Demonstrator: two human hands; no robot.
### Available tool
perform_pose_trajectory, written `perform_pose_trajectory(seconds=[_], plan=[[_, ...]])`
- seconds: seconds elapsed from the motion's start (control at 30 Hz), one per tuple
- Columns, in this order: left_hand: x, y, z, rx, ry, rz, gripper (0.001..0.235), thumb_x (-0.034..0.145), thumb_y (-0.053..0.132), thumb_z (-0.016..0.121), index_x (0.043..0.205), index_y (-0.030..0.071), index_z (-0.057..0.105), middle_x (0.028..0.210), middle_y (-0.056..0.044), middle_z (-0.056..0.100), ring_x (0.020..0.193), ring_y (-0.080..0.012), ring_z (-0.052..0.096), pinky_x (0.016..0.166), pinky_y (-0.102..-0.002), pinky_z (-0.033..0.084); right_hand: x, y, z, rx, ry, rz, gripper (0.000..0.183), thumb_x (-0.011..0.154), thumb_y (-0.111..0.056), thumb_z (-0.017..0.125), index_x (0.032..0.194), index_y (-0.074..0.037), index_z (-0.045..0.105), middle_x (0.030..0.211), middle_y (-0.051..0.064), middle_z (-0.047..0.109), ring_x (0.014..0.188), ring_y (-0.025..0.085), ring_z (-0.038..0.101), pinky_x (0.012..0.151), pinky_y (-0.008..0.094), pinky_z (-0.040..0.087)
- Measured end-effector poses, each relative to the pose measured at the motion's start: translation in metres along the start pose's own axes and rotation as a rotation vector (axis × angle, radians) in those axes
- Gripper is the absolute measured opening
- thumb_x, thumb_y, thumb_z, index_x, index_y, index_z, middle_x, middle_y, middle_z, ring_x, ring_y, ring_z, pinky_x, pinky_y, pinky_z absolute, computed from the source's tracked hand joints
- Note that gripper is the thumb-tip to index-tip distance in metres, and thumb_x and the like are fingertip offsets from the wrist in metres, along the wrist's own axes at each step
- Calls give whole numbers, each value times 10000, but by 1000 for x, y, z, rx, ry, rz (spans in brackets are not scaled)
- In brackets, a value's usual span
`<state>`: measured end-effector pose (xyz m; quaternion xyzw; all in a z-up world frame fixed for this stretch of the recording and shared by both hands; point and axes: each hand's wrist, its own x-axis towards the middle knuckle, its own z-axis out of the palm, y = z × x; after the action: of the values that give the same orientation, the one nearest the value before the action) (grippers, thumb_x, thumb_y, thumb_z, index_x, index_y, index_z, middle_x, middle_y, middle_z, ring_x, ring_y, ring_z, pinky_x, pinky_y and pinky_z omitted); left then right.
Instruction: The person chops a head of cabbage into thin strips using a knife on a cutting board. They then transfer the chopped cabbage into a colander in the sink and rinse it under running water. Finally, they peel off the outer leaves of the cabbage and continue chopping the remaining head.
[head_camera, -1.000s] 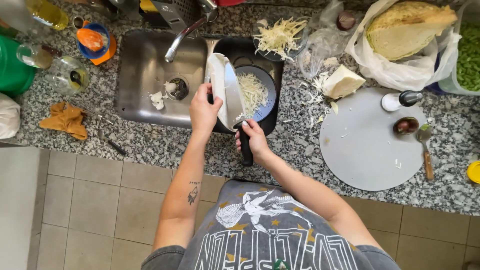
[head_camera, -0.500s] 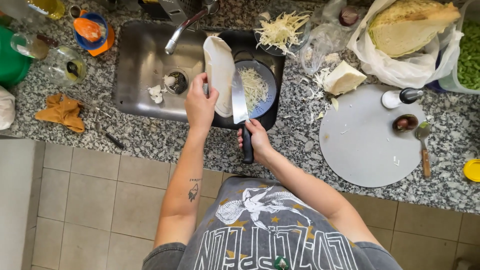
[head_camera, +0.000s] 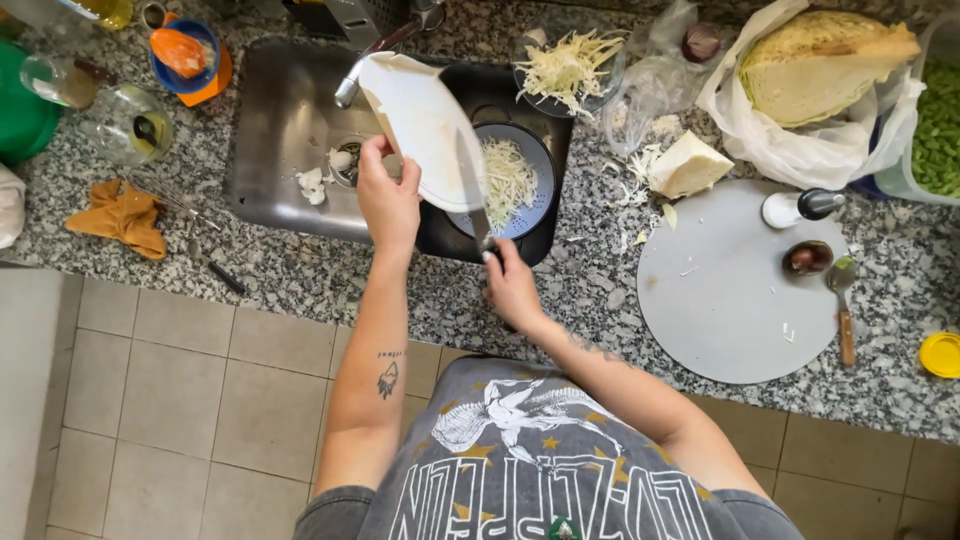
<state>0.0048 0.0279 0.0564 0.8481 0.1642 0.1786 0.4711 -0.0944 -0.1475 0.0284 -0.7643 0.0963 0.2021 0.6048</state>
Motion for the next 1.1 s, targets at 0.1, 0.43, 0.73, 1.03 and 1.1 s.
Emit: perform_pose_trajectory(seconds=[0.1, 0.43, 0.73, 1.03, 1.1], plan=[[-2, 10, -15, 112, 46, 63, 283, 828, 146, 584, 1092, 99, 493, 995, -102, 596, 590, -253, 670, 380, -276, 583, 33, 31, -4, -76, 33, 120, 268, 931, -226, 469, 1151, -94, 545, 559, 163, 612, 422, 266, 625, 378, 330, 542], [-35, 54, -58, 207, 113, 164, 373, 807, 79, 635, 1159, 33, 518, 1076, -202, 604, 1031, -353, 591, 812, -418, 531, 6, 22, -32, -158, -70, 155, 351, 963, -252, 444, 1246, -46, 473, 667, 148, 657, 570, 222, 679, 445, 336, 578], [-114, 55, -23, -589, -507, -622, 393, 859, 14, 529, 1185, -48, 319, 1150, -270, 471, 874, -509, 601, 588, -584, 564, -77, -10, -190, -303, 376, -371, 225, 905, -99, 578, 1121, -60, 631, 994, 198, 657, 961, 383, 614, 859, 461, 472], [-224, 28, 154, -758, -1051, -807, 516, 862, -8, 542, 1268, 70, 233, 1307, -276, 345, 978, -528, 539, 689, -573, 554, -142, 105, -278, -716, 523, -277, 435, 772, -74, 725, 1182, -195, 647, 986, 70, 645, 944, 305, 611, 883, 416, 473], [-221, 37, 158, -419, -1090, -571, 410, 869, 65, 602, 1208, 8, 379, 1172, -259, 473, 923, -428, 610, 678, -427, 609, -149, 136, -286, -705, 468, -266, 456, 713, -35, 730, 1129, -209, 662, 971, 44, 660, 954, 299, 612, 901, 416, 460]])
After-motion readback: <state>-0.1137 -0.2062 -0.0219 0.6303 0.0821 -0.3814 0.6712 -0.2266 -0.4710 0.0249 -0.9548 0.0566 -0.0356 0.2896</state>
